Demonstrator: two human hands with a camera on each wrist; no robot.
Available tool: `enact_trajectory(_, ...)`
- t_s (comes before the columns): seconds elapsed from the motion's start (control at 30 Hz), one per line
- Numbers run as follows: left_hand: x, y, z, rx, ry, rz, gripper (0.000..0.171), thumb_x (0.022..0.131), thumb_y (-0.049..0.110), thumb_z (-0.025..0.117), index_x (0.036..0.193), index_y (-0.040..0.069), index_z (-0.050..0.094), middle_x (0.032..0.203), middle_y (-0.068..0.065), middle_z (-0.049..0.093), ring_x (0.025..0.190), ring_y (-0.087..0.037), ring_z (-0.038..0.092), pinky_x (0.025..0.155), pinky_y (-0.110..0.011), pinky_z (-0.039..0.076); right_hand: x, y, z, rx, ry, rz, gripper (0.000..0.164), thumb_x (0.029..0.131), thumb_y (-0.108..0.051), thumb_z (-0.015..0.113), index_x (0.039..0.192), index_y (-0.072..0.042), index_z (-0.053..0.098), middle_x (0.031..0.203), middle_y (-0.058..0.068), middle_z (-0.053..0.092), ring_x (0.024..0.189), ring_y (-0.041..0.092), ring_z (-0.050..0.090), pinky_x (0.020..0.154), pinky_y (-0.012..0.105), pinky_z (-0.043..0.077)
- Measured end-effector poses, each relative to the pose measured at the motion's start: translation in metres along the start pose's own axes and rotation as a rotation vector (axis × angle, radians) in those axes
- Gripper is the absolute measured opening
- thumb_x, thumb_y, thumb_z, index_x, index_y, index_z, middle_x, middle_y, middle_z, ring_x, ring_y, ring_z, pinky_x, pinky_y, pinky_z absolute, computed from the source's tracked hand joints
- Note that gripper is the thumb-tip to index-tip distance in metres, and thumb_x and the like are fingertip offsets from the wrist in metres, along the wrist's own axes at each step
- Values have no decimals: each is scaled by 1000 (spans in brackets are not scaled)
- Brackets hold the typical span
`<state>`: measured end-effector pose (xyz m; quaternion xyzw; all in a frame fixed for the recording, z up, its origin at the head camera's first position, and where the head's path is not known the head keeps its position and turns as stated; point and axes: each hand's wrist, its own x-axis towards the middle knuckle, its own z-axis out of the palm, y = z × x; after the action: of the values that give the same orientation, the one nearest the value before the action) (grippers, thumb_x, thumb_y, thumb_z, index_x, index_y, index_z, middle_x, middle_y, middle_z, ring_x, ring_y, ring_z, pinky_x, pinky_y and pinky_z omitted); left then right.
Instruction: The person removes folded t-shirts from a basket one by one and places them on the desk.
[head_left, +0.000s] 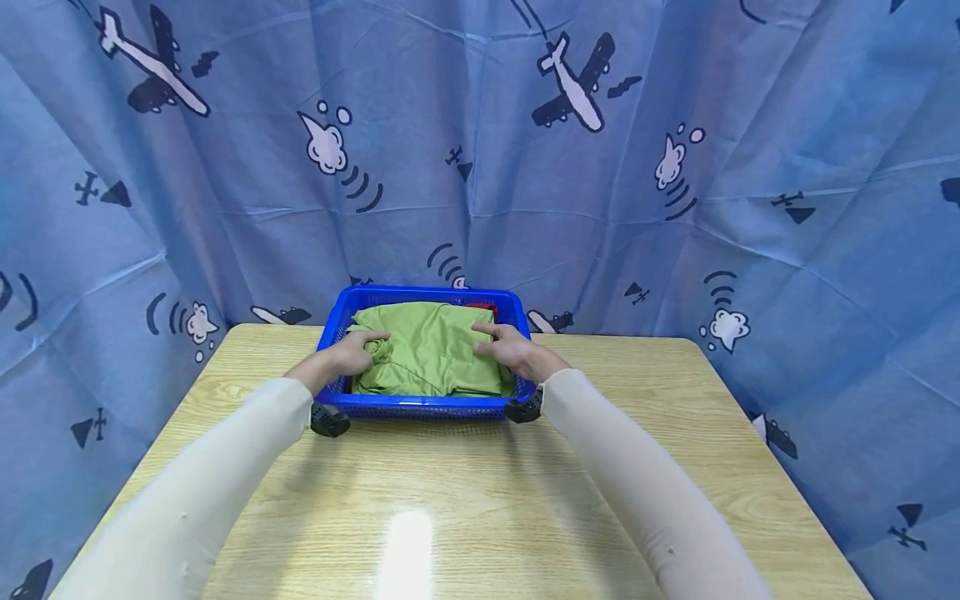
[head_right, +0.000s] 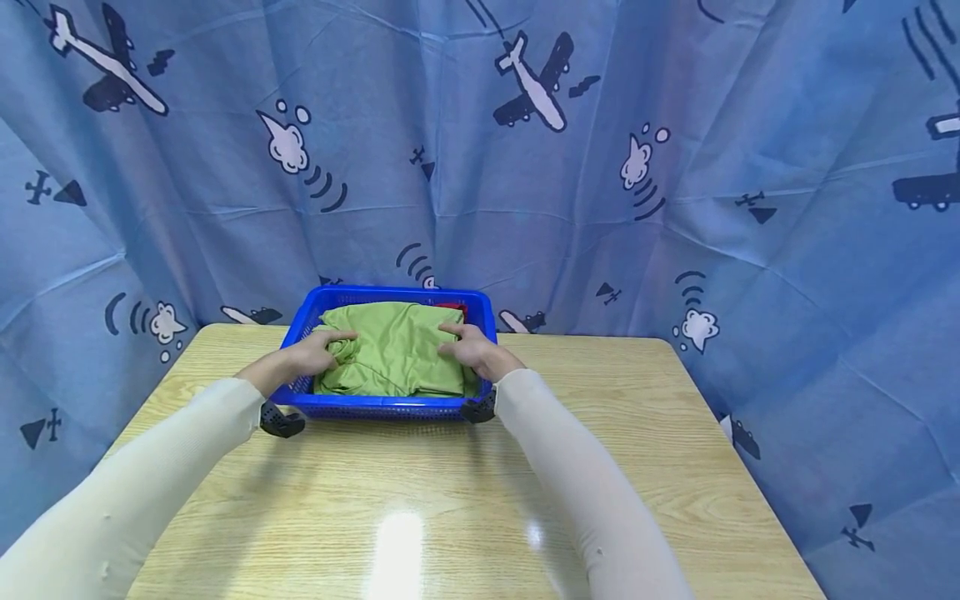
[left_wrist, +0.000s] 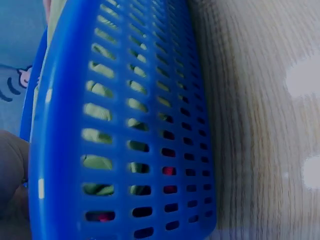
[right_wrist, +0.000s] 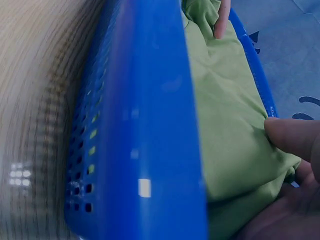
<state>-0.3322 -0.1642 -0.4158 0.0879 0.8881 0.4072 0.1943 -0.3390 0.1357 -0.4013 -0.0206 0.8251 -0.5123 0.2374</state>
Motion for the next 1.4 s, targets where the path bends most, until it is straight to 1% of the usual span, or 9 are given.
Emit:
enact_trajectory(0.1,0,-3,-3,-33,22,11,76,84,-18,41,157,4,35,166,-27,18,67,-16,33,51,-23,28,0,0,1,13,33,-1,59,103,-10,56,157,-21,38,171,9,10,156,35,17,125,55,23)
enact_trajectory(0.27,-4,-3,-7,-116,51,19,72,88,-12,45,156,9,37,165,-25,16,53,-10,24,52,-24,28,-1,-1,1,39,81,-35,61,100,-3,56,157,-21,40,172,9,10,156,35,19,123,52,28)
enact_trajectory(0.5,-12,5,-14,-210,84,81,75,84,-12,48,156,9,37,164,-21,18,74,-15,38,66,-24,40,-4,-6,-6,77,103,-91,63,99,-2,56,157,-21,40,172,8,9,156,31,17,124,48,28)
enact_trajectory(0.67,-18,13,-22,-284,85,93,75,88,-11,45,158,13,33,161,-21,20,78,-13,48,65,-23,45,-9,-11,-17,101,108,-104,62,101,-5,56,157,-23,39,172,9,9,156,30,18,123,47,30)
enact_trajectory(0.87,-21,22,-29,-350,76,76,74,92,-9,44,160,17,30,158,-22,25,60,-6,43,58,-22,44,-15,-19,-25,182,78,-118,63,102,-2,51,159,-21,34,172,7,2,158,29,10,125,47,27)
enact_trajectory(0.93,-20,23,-29,-344,79,69,74,92,-8,44,160,18,29,158,-22,24,62,-8,44,59,-22,44,-16,-22,-26,201,75,-122,63,102,-1,50,160,-20,33,172,7,3,157,29,14,124,47,28)
enact_trajectory(1.1,-19,30,-29,-342,108,75,77,90,-9,44,160,17,28,157,-20,25,92,-18,52,68,-23,48,-17,-26,-28,217,82,-114,63,102,-1,50,160,-21,33,172,3,6,153,30,27,121,47,34)
enact_trajectory(1.3,-23,51,-39,-381,134,89,74,93,-6,44,160,21,28,151,-20,32,76,-13,52,63,-24,48,-23,-37,-41,269,100,-147,64,102,-1,49,160,-22,32,172,-3,4,150,31,35,118,48,37)
enact_trajectory(1.4,-25,56,-43,-403,141,93,73,94,-5,44,160,23,27,146,-19,36,77,-12,54,63,-25,50,-27,-43,-47,312,105,-166,65,102,1,48,160,-21,31,172,-5,2,147,30,39,117,47,38)
